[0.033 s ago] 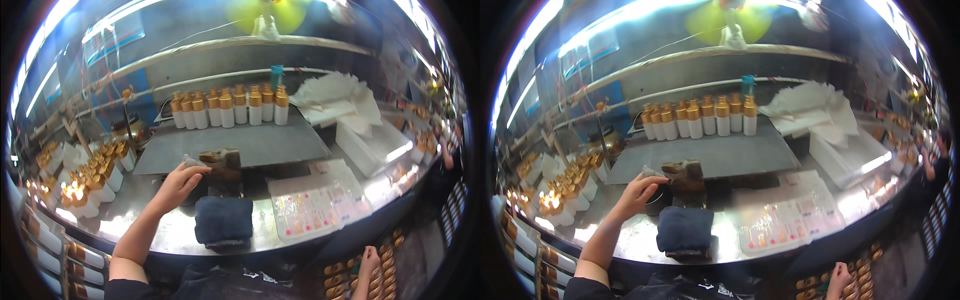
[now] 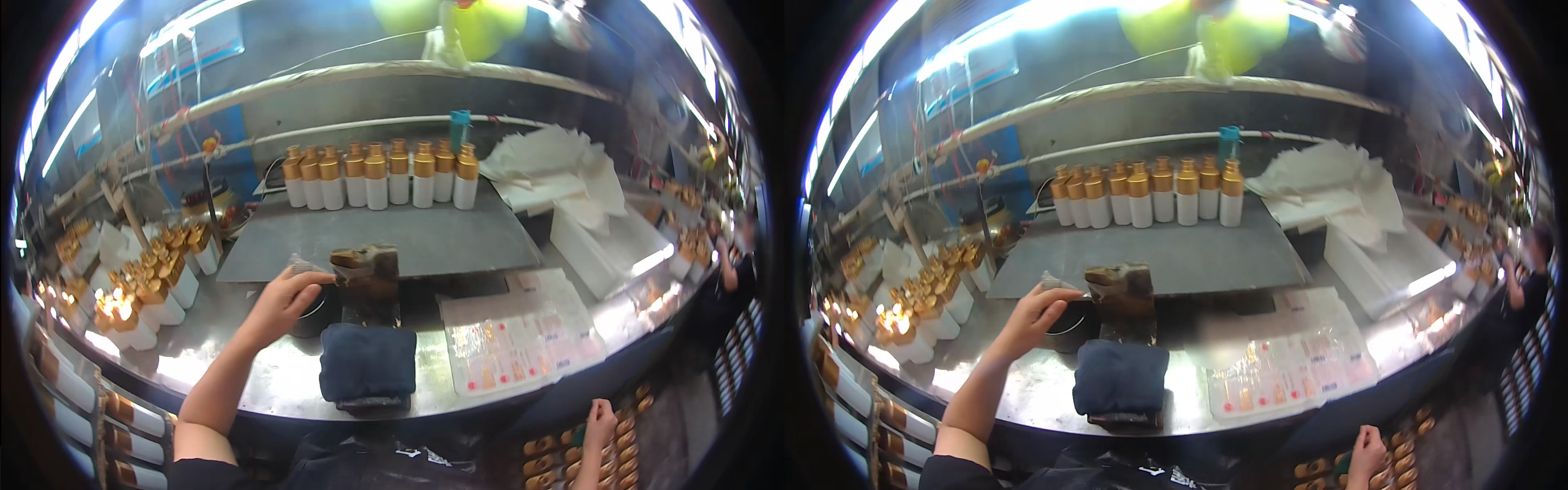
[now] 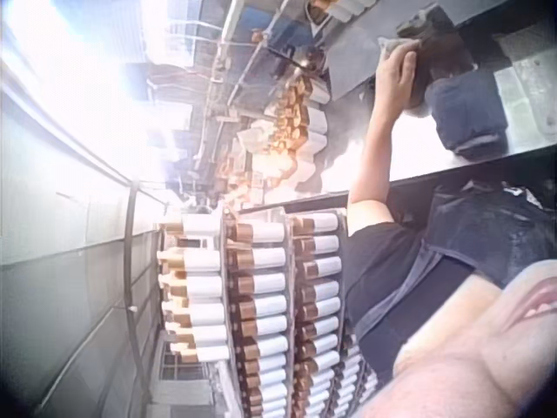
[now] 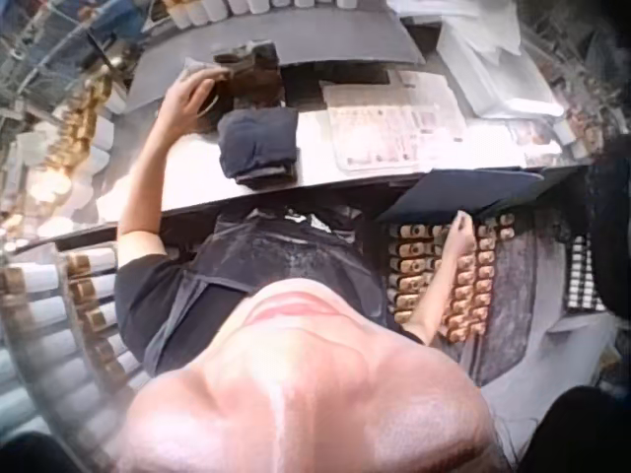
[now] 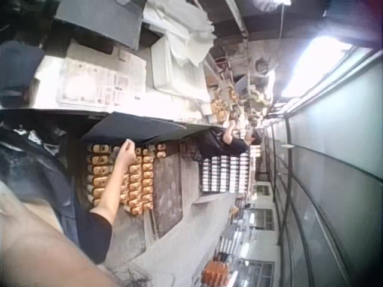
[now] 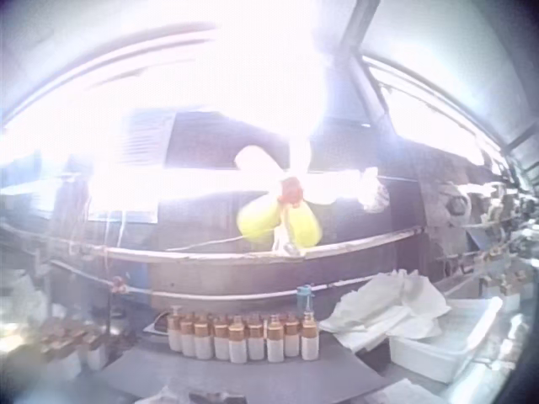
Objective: The person applies white labels to gold and white bottles using a green plastic scraper to smooth them out. They handle the bottles one at a time, applying labels to different sides and ensuring they are flat before placing the finished bottles on a metal table.
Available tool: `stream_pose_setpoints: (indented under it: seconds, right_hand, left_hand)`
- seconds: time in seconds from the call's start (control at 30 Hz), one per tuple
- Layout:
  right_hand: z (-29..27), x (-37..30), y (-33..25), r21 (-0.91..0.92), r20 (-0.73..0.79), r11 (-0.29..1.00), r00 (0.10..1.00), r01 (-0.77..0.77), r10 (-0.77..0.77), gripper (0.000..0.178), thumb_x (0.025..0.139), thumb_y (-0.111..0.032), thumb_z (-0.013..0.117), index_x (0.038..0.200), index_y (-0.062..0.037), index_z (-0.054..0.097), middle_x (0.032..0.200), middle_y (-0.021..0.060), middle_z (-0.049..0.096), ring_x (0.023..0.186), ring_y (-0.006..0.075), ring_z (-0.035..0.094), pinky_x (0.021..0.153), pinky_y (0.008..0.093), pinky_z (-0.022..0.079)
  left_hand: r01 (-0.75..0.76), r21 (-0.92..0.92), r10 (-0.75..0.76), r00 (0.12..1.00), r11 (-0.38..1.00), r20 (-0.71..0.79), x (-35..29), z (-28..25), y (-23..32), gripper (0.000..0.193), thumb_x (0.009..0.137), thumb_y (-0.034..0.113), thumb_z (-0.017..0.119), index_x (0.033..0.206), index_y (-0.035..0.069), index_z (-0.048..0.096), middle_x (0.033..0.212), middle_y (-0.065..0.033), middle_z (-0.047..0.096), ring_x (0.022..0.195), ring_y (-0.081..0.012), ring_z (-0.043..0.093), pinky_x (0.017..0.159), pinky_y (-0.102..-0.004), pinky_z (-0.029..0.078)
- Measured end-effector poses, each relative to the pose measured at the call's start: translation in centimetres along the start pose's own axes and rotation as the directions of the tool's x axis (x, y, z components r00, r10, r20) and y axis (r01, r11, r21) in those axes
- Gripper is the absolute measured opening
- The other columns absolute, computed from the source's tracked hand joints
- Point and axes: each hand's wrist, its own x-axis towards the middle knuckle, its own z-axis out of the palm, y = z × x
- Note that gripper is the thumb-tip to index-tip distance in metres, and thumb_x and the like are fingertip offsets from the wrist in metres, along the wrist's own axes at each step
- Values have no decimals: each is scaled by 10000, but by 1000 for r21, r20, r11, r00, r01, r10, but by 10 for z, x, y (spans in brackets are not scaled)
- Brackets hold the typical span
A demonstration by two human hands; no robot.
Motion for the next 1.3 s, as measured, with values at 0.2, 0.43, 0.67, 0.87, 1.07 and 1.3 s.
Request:
stream_pose_setpoints:
  seconds: [0.2,0.43,0.67,0.87,1.07,1.3]
  right_hand:
    - [25,85,-139,171,106,975,981,142,-162,102,893,-79,624,857,17,628,543,75,501,453,133,487,465,292,379]
    - [56,107,-206,390,294,918,954,-65,-57,111,914,-46,591,854,37,633,592,-22,534,500,33,476,474,189,338]
    - [45,107,-228,273,347,948,936,-166,64,130,911,-37,591,824,48,636,572,-11,547,487,35,489,465,185,352]
    - [33,105,-229,337,354,914,930,-225,98,116,913,-44,596,868,47,652,594,-1,564,511,43,503,486,189,361]
    - [38,104,-246,317,364,900,915,-298,174,118,918,-58,582,868,22,654,576,-23,534,503,32,475,492,184,344]
    - [63,106,-301,536,491,826,861,-175,-136,85,899,-18,582,863,24,647,601,0,556,506,44,499,486,180,373]
  left_hand:
    - [251,-61,-258,925,966,-278,-32,-42,-114,240,889,95,618,1119,60,678,998,-119,652,907,-215,615,828,-312,477]
    - [138,143,-67,907,980,-415,79,-82,-223,258,891,76,582,1135,51,661,1013,-130,682,903,-215,623,803,-318,482]
    - [26,310,107,908,950,-404,245,-92,-284,337,905,192,576,1176,-7,607,1052,-269,628,1003,-411,603,849,-455,482]
    - [211,668,92,917,714,-388,310,-75,-317,343,878,323,588,959,-4,655,894,-245,662,897,-407,640,757,-483,518]
    - [234,551,73,875,801,-478,276,-88,-308,322,849,323,657,904,9,700,994,-230,621,845,-395,624,745,-451,502]
    - [101,406,159,814,908,-559,177,-106,-203,260,852,229,696,970,-2,687,950,-181,579,773,-302,600,715,-359,482]
